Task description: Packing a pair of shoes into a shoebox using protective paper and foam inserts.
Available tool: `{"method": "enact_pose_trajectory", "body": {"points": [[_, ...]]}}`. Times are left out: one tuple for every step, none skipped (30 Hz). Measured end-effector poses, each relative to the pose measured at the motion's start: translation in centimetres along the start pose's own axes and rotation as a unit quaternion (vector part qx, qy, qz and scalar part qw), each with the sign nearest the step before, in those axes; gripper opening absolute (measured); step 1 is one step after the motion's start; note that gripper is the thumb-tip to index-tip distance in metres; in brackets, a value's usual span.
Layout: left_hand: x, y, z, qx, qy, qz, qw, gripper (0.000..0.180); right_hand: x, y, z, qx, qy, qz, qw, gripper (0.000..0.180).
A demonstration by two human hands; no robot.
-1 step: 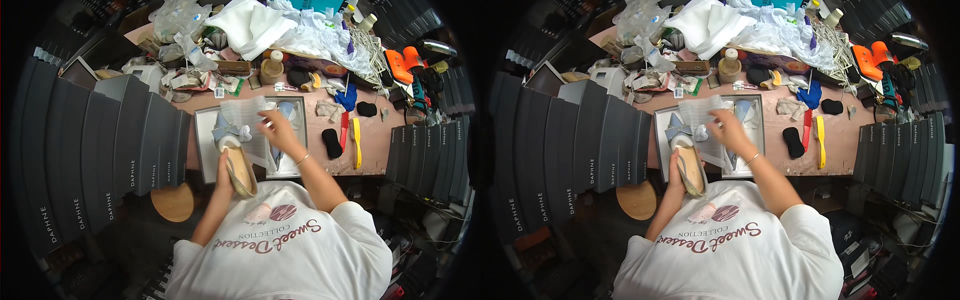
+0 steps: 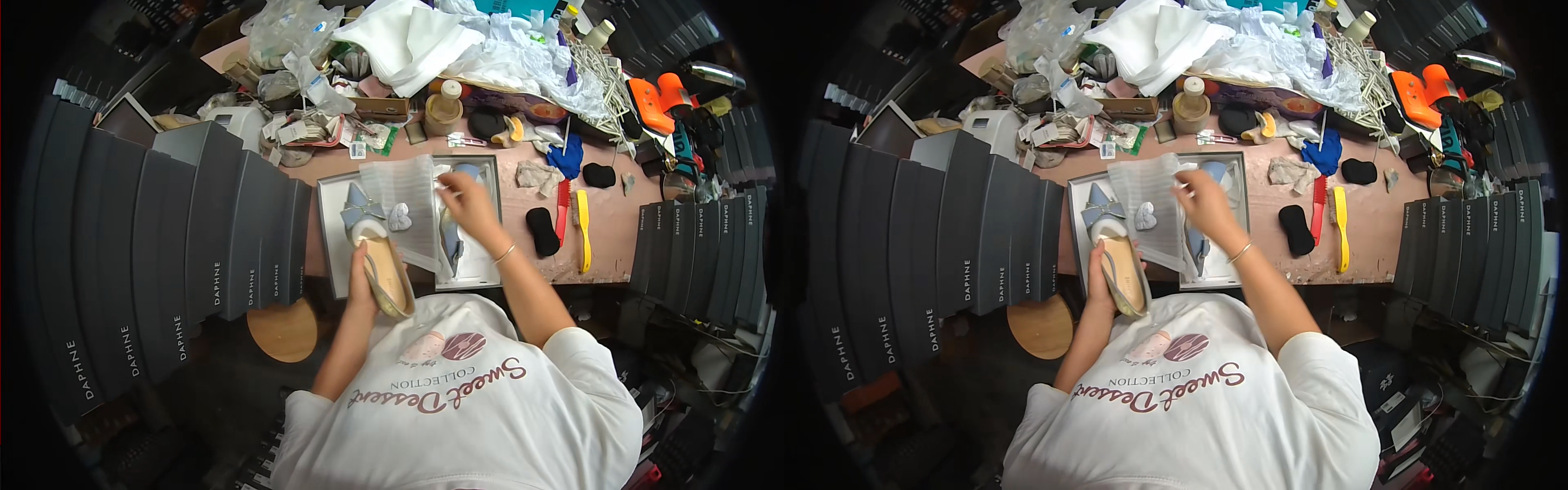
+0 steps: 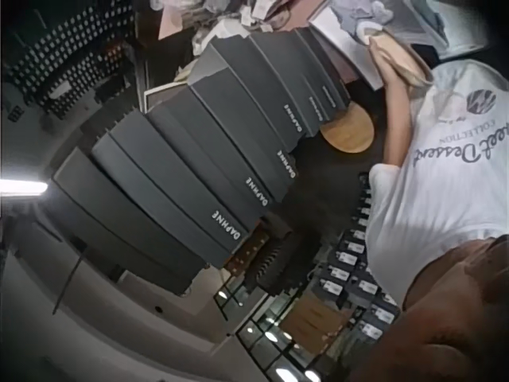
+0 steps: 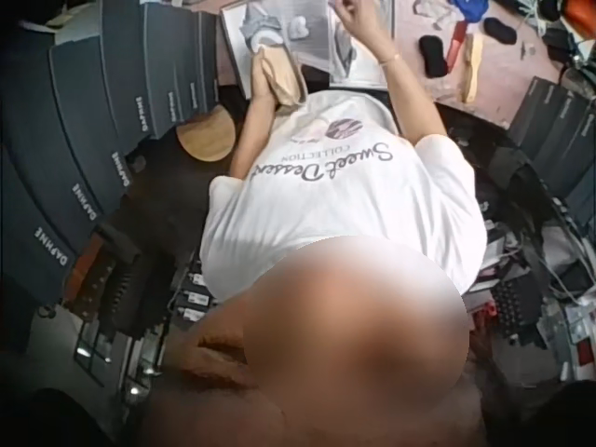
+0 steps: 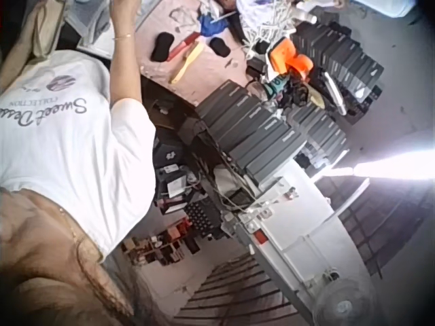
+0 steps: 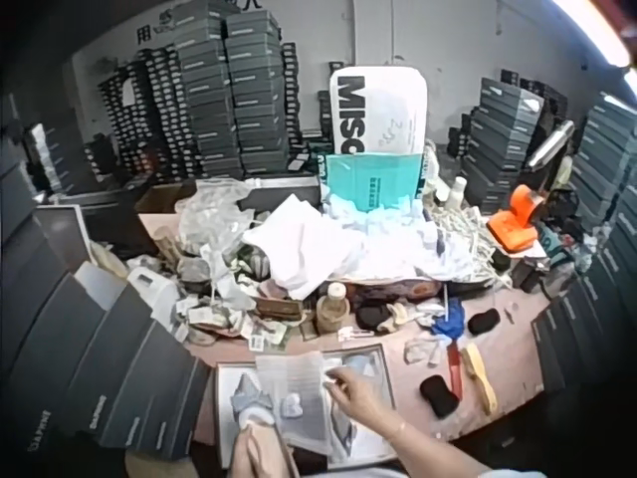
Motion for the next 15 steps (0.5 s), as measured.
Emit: {"method": "enact_pose_trajectory", "body": {"points": [[0.9,0.8,0.5,0.005,-0.015,0.001,1.0,0.057,0.5,0.8,0.1,0.016,0.001,-0.039,0.999,0.028],[1.7,1.5,1.2,0.009,-0.03,0.002,1.0,0.058,0.9,1.4,0.1,0.034,0.001,-0.079,0.996,0.023],[2.1,2.3,1.7,0.015,-0.069,0.01,0.997,0.058,1.0,1.7,0.2,0.055,0.001,-0.118,0.991,0.019],[2.3,2.6,2.1,0.022,-0.074,0.022,0.997,0.058,-1.0,2.3,-0.1,0.059,-0.044,-0.077,0.994,0.024],[2.4,3.0,2.5,0.028,-0.078,0.036,0.996,0.058,-3.0,1.1,-0.4,0.128,-0.061,-0.157,0.977,0.026],[2.3,3.4,2.9,0.035,-0.083,0.051,0.995,0.058,-5.0,-0.1,-0.5,0.195,-0.074,-0.235,0.949,0.028],[1.4,3.5,2.7,0.042,-0.066,0.072,0.994,0.059,-6.9,-0.1,-0.6,0.218,-0.067,-0.295,0.928,0.03],[0.5,3.6,2.5,0.044,-0.066,0.084,0.993,0.06,-8.7,0.4,-0.7,0.238,-0.059,-0.355,0.902,0.032],[0.1,3.7,2.4,0.056,-0.078,0.085,0.992,0.06,-9.8,0.2,-0.7,0.262,-0.053,-0.413,0.871,0.034],[-0.3,3.7,2.2,0.068,-0.091,0.087,0.99,0.06,-10.1,0.6,-0.8,0.239,-0.059,-0.371,0.895,0.033],[-0.7,3.7,2.1,0.058,-0.078,0.082,0.992,0.06,-10.2,0.7,-0.7,0.217,-0.063,-0.326,0.918,0.032],[-1.1,3.6,1.9,0.053,-0.076,0.074,0.993,0.058,-9.6,0.2,-0.7,0.194,-0.071,-0.283,0.936,0.031],[-0.7,3.9,2.1,0.051,-0.063,0.07,0.994,0.057,-8.4,-0.5,-0.9,0.204,-0.018,-0.223,0.953,0.031],[-0.1,3.5,2.5,0.054,-0.054,0.063,0.995,0.056,-7.3,-1.3,-1.0,0.173,-0.028,-0.168,0.97,0.031],[1.1,3.2,3.3,0.069,-0.053,0.063,0.994,0.058,-6.1,-2.0,-1.1,0.137,-0.035,-0.114,0.983,0.03]]}}
Point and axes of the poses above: each hand's wrist, its own z-axis towards the middle knuckle, its own x-axis out of the back of the hand, y = z × x, the point moved 2 cm from there along z, towards the middle knuckle, and after that the axes turned 10 degrees about -z, right-handed, at the moved point
